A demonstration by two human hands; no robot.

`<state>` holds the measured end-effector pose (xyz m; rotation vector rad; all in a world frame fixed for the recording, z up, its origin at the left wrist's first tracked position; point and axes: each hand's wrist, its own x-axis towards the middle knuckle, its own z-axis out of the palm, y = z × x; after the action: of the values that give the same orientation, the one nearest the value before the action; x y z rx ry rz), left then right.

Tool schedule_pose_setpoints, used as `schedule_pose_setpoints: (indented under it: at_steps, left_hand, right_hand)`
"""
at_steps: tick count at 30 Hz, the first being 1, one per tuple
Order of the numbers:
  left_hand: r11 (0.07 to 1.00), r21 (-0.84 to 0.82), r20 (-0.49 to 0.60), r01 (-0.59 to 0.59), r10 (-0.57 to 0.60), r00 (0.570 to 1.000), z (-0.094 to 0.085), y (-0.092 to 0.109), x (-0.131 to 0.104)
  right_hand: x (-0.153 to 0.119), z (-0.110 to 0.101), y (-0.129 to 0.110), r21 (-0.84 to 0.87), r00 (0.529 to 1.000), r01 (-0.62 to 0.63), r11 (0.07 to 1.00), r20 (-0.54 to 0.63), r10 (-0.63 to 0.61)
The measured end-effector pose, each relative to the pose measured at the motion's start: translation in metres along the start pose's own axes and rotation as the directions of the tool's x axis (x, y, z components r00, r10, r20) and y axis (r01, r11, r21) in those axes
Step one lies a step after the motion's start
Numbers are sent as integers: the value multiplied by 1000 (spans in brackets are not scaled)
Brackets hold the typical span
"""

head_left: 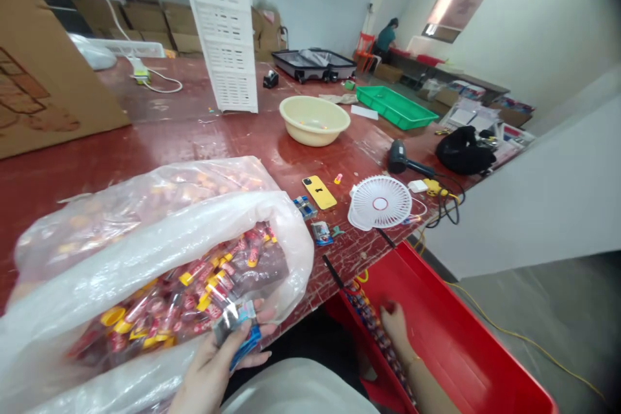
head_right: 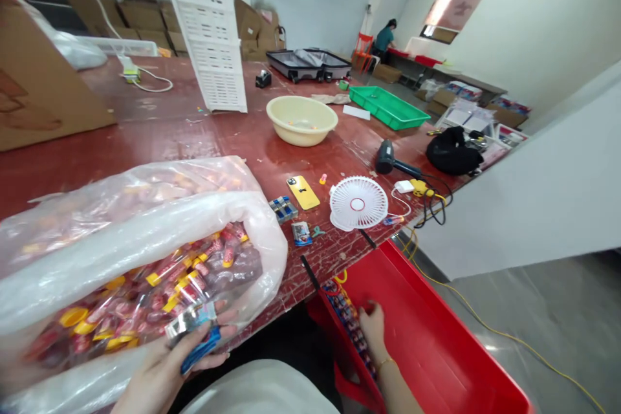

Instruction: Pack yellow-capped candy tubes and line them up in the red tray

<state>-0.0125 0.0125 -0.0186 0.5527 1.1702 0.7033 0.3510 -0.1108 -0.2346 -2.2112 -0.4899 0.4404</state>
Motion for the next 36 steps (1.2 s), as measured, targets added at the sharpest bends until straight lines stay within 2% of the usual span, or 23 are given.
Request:
schedule_pose_setpoints:
  at_steps: [2,4,5,6,7,8,9,10,11,12,14,16,18,19,22,24,25,26,27,28,29,31,36]
  left_hand:
    - [999,40,-18,-13,14,1000,-4,0,1]
    - [997,77,-47,-27,31,998,-6,1,2]
    - [996,84,-66,-34,40,997,-7,2,2]
    - [996,81,-90,-42,50,995,-8,4,3]
    - [996,72,-119,-53,61,991,-9,6,3]
    - [996,60,-151,-68,76,986,-10,8,3]
    - [995,48,-181,-87,94,979,-11,11,2]
    - [993,40,-204,-110,116,972,-12,14,1]
    - [990,36,-217,-133,138,966,-12,16,0]
    - [988,36,-219,-152,156,963,-13,19,-1]
    - [985,34,-203,-170,174,964,-15,23,-4]
    - [985,18,-186,-171,172,967,-18,25,-5]
    - [986,-5,-176,-165,161,971,-21,26,-3]
    - [987,-16,-172,-159,153,973,-22,25,-1]
    - [989,-44,-166,-139,130,978,-24,24,8]
    - [986,-67,-145,-154,143,979,-23,23,13]
    - [984,-71,-134,-165,155,979,-22,22,15]
    - [982,-68,-126,-177,167,978,-20,22,17]
    - [981,-56,-124,-185,177,976,-18,22,19]
    - [981,-40,-130,-189,183,975,-17,22,20]
    - [981,-25,-141,-192,187,972,-16,22,20]
    - [977,-19,-161,-212,206,965,-14,22,21]
    - [958,6,-191,-288,284,940,-17,20,24]
  right_hand:
    - [-10,-7,-27,23,994,110,994,-17,-110]
    - [-30,-4,-72,80,943,329,941,18,-332]
    - [-42,2,-101,122,861,498,858,48,-507]
    - [-57,12,-132,168,731,664,729,61,-680]
    - [-72,24,-165,233,574,777,584,116,-810]
    - [-87,39,-197,302,428,825,478,219,-877]
    - [-100,56,-227,337,304,844,418,342,-889]
    - [-110,74,-254,324,216,867,378,440,-872]
    - [-118,92,-276,270,186,895,355,496,-848]
    - [-122,109,-293,186,204,914,360,556,-805]
    - [-125,136,-310,49,263,927,372,622,-737]
    - [-122,149,-310,17,267,928,371,665,-698]
    - [-118,149,-301,70,250,913,403,684,-686]
    - [-115,145,-296,100,263,888,449,691,-674]
    - [-109,123,-285,179,352,754,632,701,-620]
    - [-109,106,-287,317,420,514,797,717,-556]
    - [-110,98,-290,401,441,326,856,737,-513]
    - [-112,91,-295,475,449,108,874,761,-469]
    - [-115,84,-301,525,445,-88,846,781,-438]
    - [-118,79,-307,554,439,-220,803,791,-426]
    - [-121,75,-313,577,441,-295,762,789,-427]
    - [-127,71,-321,630,468,-310,712,753,-463]
    - [-136,69,-328,713,483,-123,691,651,-585]
